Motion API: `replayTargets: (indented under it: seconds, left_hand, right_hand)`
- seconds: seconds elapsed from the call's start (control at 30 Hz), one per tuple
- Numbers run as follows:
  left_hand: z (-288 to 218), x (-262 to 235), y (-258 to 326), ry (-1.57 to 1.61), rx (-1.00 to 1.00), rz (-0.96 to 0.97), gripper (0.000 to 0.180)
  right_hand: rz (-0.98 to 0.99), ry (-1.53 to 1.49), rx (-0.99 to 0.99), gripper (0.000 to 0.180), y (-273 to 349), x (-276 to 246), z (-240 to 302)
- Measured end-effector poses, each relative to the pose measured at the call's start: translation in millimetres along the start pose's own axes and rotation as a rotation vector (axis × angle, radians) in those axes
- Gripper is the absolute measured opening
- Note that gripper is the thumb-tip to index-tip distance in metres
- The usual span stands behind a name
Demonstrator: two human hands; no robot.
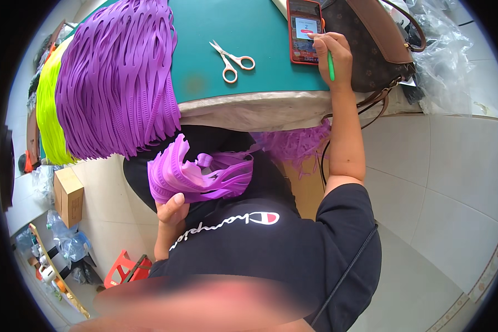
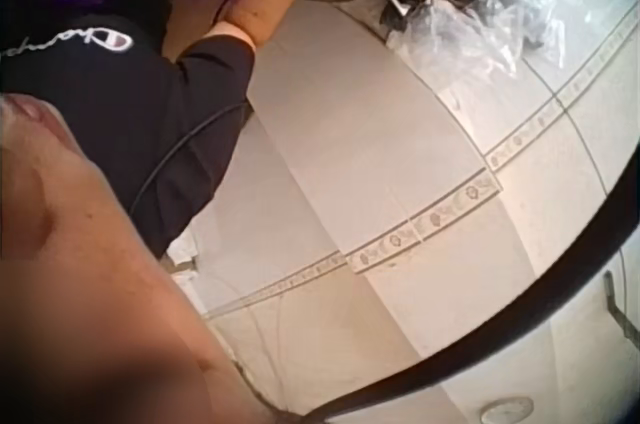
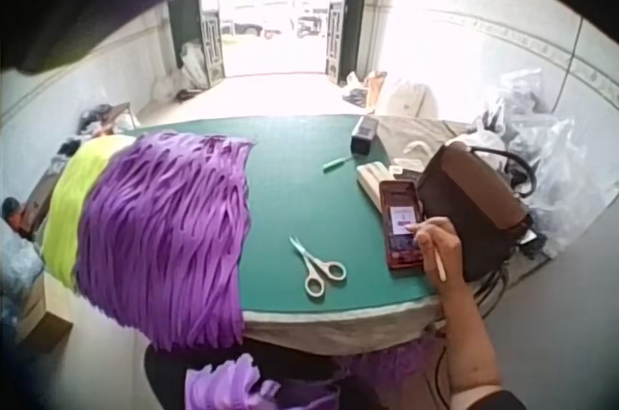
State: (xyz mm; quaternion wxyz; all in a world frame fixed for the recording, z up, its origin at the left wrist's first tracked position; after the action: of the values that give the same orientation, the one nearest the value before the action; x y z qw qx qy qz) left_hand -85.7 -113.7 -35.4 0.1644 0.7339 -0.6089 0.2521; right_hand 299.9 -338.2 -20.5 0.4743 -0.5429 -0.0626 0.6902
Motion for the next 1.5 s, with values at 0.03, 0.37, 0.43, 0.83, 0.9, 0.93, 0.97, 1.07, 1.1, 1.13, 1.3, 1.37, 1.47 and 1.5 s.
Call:
replayTargets:
  seconds: [0.03,0.37,0.43,0.83,0.9,0.93,0.97,1.07,1.1,1.13,1.3,1.37,1.47,1.5]
  left_hand:
    - [0,0,0,0.007,-0.003,0.006,0.069]
    - [-4,12,-14,-0.11,-0.002,-0.097,0.056]
    - [-9,12,-14,-0.223,0.02,-0.034,0.046]
    - [-25,-3,-30,0.417,-0.146,0.03,0.068]
    - [-26,4,-27,0.22,-0.041,0.002,0.062]
    - [-28,6,-25,0.103,-0.022,-0.104,0.061]
    - [-29,9,-23,-0.004,-0.012,-0.199,0.061]
    - [-30,12,-21,0.092,-0.032,-0.213,0.058]
    - [-30,12,-21,0.145,-0.064,-0.166,0.057]
    - [-28,13,-22,0.22,-0.089,-0.148,0.055]
    - [-21,14,-24,0.275,-0.099,-0.184,0.053]
    - [-22,16,-25,0.187,-0.074,-0.19,0.054]
    - [-24,20,-32,0.087,-0.088,-0.265,0.05]
    - [-24,22,-36,0.089,-0.072,-0.274,0.05]
  right_hand:
    - [-0.036,0.01,-0.013,0.036,0,-1,0]
    - [-0.413,-0.161,0.027,0.043,8,-6,10]
    - [-0.479,-0.291,0.016,0.041,11,-7,31]
    - [0.162,-0.793,0.058,0.01,34,40,172]
    - [-0.099,-0.39,0.037,0.012,24,33,146]
    - [-0.231,-0.2,0.069,0.013,22,28,131]
    - [-0.265,-0.162,0.181,0.015,24,21,116]
    - [-0.247,0.034,0.223,0.017,36,6,78]
    - [-0.221,0.19,0.159,0.017,40,4,70]
    - [-0.184,0.164,0.148,0.017,43,6,63]
    - [-0.037,0.224,0.153,0.015,51,9,60]
    - [-0.223,0.147,0.096,0.016,50,6,72]
    - [-0.199,-0.112,0.171,0.017,52,11,101]
    - [-0.187,-0.116,0.182,0.017,55,14,114]
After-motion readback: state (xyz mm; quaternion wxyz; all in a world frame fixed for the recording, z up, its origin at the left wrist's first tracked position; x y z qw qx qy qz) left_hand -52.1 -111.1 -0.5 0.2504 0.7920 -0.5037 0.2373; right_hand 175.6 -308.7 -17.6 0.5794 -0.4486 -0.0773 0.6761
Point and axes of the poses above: each hand's wrist, its own y-axis away from the middle knuckle, its own x-axis out of the palm, z = x × y, the point moved 1 cm from there along -y, towards the middle knuckle, and after that the axes turned 9 degrees about z, right-handed, at the moved point
